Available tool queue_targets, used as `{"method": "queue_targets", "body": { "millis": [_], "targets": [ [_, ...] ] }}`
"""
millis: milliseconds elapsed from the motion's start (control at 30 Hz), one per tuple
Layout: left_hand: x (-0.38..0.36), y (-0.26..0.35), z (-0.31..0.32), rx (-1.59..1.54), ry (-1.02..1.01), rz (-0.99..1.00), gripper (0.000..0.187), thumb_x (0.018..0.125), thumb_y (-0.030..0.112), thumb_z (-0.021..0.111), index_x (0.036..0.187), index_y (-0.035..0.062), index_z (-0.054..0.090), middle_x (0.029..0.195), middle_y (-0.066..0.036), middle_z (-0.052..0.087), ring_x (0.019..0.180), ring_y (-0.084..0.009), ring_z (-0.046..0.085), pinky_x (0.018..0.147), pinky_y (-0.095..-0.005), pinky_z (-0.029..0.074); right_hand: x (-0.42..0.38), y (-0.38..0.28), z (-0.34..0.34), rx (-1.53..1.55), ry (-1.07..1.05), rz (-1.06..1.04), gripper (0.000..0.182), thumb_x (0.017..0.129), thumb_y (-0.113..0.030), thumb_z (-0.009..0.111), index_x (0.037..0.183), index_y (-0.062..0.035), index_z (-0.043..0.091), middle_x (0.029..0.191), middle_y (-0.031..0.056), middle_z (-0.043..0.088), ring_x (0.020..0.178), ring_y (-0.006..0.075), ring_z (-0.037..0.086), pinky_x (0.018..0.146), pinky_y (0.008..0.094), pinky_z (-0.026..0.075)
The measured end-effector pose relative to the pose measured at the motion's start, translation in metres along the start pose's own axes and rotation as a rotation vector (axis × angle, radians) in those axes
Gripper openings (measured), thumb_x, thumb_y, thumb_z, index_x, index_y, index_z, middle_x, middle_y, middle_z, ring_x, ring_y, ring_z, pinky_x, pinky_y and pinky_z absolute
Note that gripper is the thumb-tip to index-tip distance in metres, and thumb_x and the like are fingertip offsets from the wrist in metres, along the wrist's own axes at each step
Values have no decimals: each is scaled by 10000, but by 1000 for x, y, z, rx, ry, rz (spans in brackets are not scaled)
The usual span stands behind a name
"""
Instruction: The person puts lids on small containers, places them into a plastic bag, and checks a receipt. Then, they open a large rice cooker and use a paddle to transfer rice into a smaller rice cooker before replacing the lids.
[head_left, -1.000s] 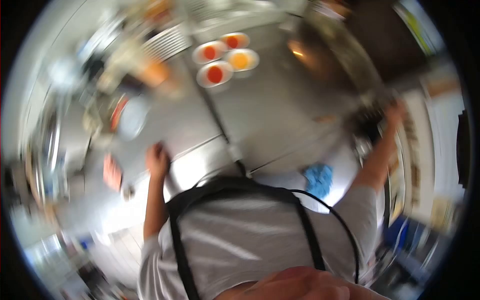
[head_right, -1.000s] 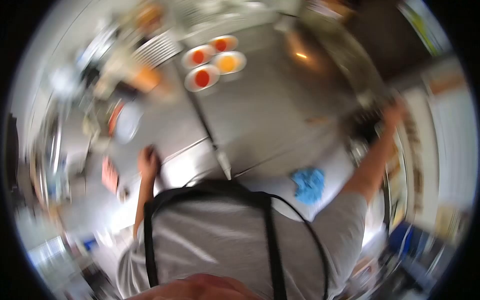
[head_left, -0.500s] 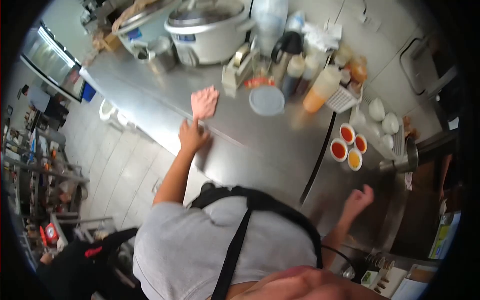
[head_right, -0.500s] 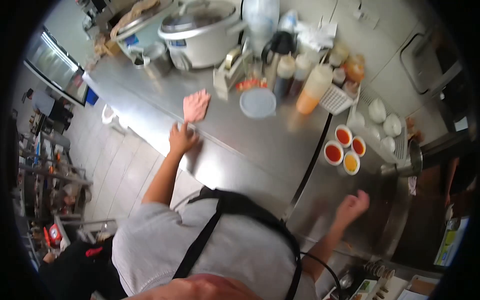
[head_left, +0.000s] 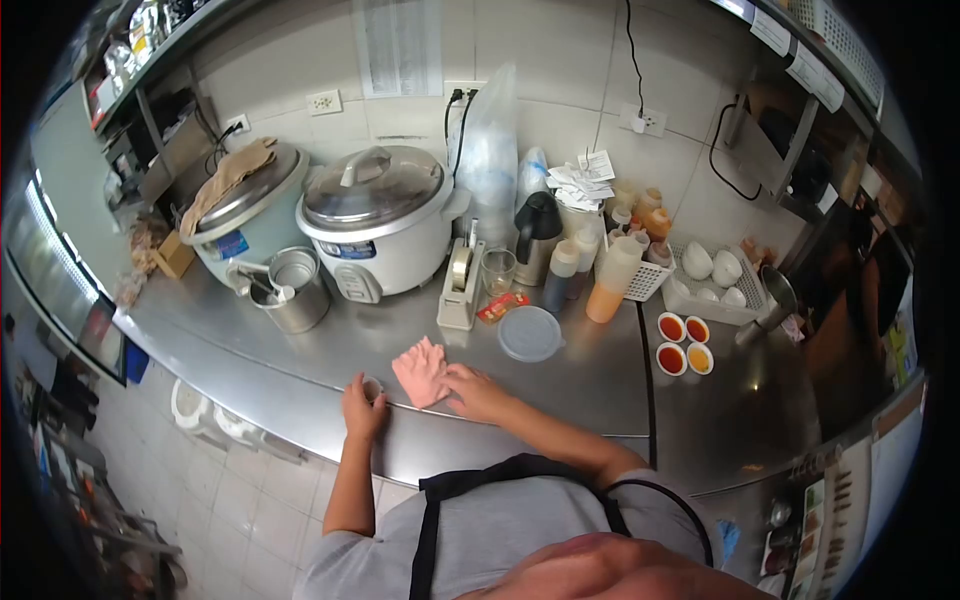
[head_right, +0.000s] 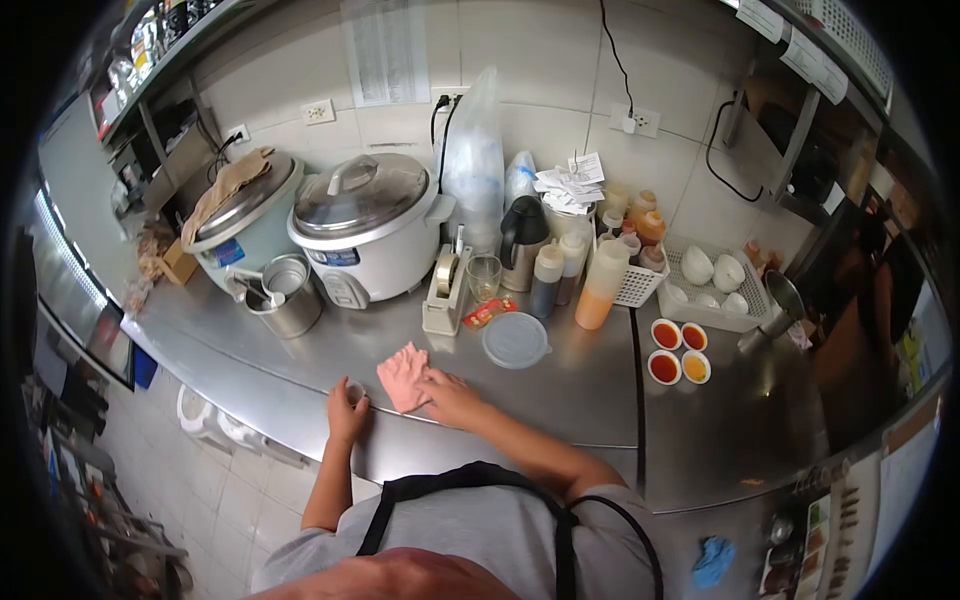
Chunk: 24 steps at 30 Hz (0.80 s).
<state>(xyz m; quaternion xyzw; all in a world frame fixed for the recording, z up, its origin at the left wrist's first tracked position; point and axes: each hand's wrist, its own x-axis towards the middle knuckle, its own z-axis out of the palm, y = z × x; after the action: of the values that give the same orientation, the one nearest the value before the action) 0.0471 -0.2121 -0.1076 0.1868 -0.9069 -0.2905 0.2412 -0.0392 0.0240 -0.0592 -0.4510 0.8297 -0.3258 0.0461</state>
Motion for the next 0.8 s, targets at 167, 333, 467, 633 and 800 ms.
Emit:
{"method": "queue_targets", "body": {
  "millis": [167, 333, 467, 633, 800],
  "targets": [
    [39, -32, 23, 80, 51, 166, 554, 621, 232, 665, 1109, 70, 461, 985, -150, 507, 907, -328, 469, 792, -408, 371, 65, 10, 62, -347, 46, -86, 437, 682, -209, 590, 1107, -157, 500, 1181, 103, 413, 1112, 286, 383, 902, 402, 330],
    [42, -23, 17, 84, 12, 178, 559, 625, 275, 661, 1115, 84, 470, 1006, -134, 506, 940, -311, 445, 811, -398, 360, 61, 28, 60, -345, -127, -48, 313, 705, -260, 557, 1003, -165, 563, 1090, 48, 496, 1044, 259, 442, 847, 386, 376],
    [43, -23, 16, -2, 19, 161, 569, 646, 304, 639, 1121, 46, 459, 1006, -140, 504, 953, -315, 436, 834, -398, 345, 80, 49, -9, -108, -380, 74, 246, 715, -232, 543, 937, -138, 593, 936, 85, 551, 913, 268, 506, 792, 373, 412],
    [43, -21, 15, -2, 41, 147, 512, 669, 281, 608, 1088, 22, 467, 997, -152, 512, 943, -328, 441, 833, -401, 345, 151, 82, -183, -477, 430, 132, 188, 752, -199, 480, 880, -122, 594, 821, 117, 567, 779, 306, 544, 679, 397, 442],
    [45, -14, 15, -36, 65, 134, 465, 653, 229, 607, 1046, 14, 482, 963, -147, 518, 906, -326, 449, 804, -393, 358, 209, 158, -267, -700, 525, 524, 245, 733, -145, 481, 958, -154, 578, 1105, 105, 479, 925, 292, 521, 786, 395, 418]
  ]
}}
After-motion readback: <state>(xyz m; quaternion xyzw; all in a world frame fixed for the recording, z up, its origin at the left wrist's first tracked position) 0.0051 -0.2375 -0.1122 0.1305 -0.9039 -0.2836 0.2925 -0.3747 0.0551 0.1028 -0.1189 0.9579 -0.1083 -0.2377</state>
